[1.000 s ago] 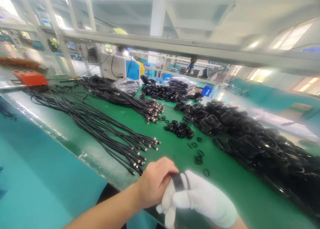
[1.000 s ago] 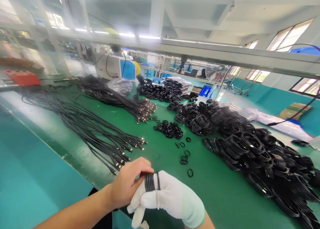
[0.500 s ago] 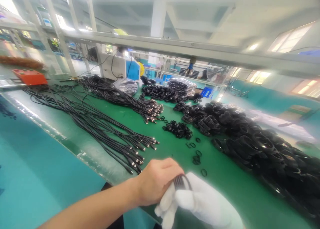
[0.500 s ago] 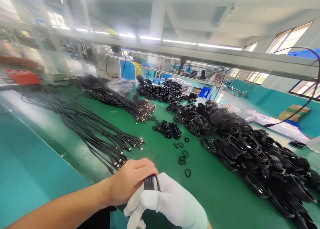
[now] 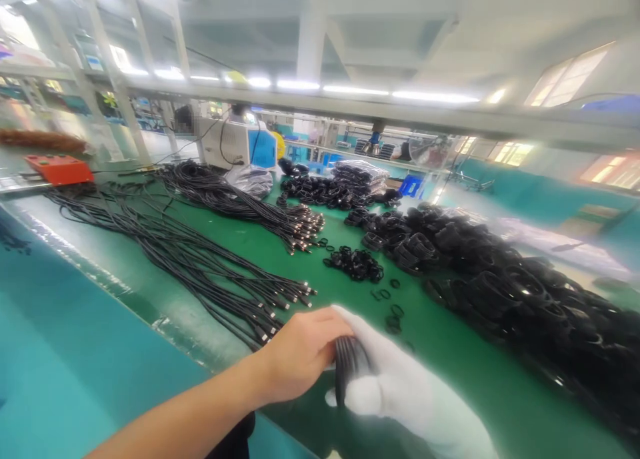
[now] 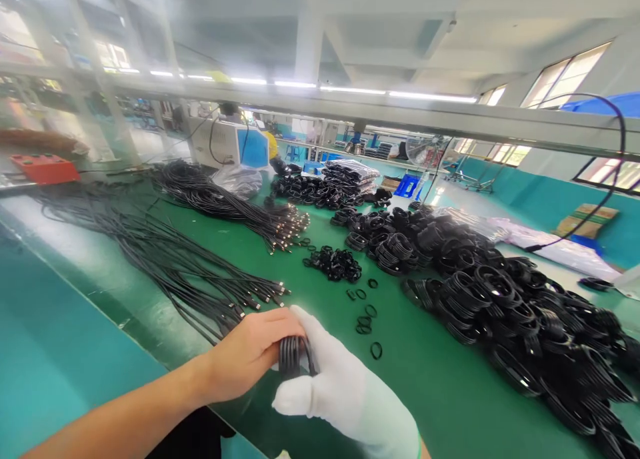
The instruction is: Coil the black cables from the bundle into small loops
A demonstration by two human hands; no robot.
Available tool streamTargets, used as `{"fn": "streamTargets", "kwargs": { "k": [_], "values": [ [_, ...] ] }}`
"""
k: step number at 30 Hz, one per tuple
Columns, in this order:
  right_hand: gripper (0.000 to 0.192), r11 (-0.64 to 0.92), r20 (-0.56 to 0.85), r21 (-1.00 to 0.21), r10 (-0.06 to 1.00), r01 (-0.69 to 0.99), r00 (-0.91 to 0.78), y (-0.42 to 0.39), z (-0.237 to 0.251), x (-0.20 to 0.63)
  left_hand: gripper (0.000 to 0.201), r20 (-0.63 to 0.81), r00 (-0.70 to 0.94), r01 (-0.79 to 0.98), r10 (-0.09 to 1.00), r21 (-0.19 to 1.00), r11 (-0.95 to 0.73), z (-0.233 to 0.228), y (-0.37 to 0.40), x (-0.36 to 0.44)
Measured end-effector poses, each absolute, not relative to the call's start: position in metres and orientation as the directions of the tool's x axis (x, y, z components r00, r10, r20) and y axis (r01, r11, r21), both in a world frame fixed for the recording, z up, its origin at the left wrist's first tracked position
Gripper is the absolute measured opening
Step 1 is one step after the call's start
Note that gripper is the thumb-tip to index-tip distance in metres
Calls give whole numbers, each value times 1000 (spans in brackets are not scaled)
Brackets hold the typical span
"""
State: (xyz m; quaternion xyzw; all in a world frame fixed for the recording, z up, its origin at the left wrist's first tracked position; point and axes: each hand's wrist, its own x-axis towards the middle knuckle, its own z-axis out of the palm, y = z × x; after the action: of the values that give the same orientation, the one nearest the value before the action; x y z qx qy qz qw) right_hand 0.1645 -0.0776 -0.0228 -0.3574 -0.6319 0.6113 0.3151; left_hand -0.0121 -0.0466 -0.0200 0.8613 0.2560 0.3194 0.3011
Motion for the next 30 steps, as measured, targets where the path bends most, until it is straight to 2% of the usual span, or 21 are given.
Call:
{"fn": "streamTargets", "kwargs": {
  "k": [3,6,10,14,18,23,26,30],
  "values": [
    [73,-85,-68,-996,852,-9,-519,-72,-24,157,29,370,639,277,674,707,-651,-20,-44,-13],
    [61,-200,-118,-975,841,-101,-528,-69,-23,155,27,314,596,350,739,726,-591,-16,-43,-13],
    [44,-335,-115,-904,788,-265,-604,-65,-29,159,24,143,522,348,841,864,-363,-11,-39,-11],
    [35,-373,-108,-864,795,-340,-597,-62,-38,161,13,45,475,314,879,925,-216,-14,-34,-7],
    [34,-350,-108,-878,810,-326,-576,-61,-42,157,11,-67,433,281,899,957,-64,-17,-32,-2],
    [30,-314,-109,-901,832,-300,-545,-62,-42,154,2,-12,379,406,925,900,-155,-24,-30,-2],
    [26,-339,-116,-885,824,-318,-555,-64,-42,154,2,-35,378,423,925,895,-139,-28,-28,-4],
    [22,-352,-123,-884,810,-307,-574,-65,-41,151,19,-126,390,408,912,912,-48,-34,-29,-4]
  ]
}}
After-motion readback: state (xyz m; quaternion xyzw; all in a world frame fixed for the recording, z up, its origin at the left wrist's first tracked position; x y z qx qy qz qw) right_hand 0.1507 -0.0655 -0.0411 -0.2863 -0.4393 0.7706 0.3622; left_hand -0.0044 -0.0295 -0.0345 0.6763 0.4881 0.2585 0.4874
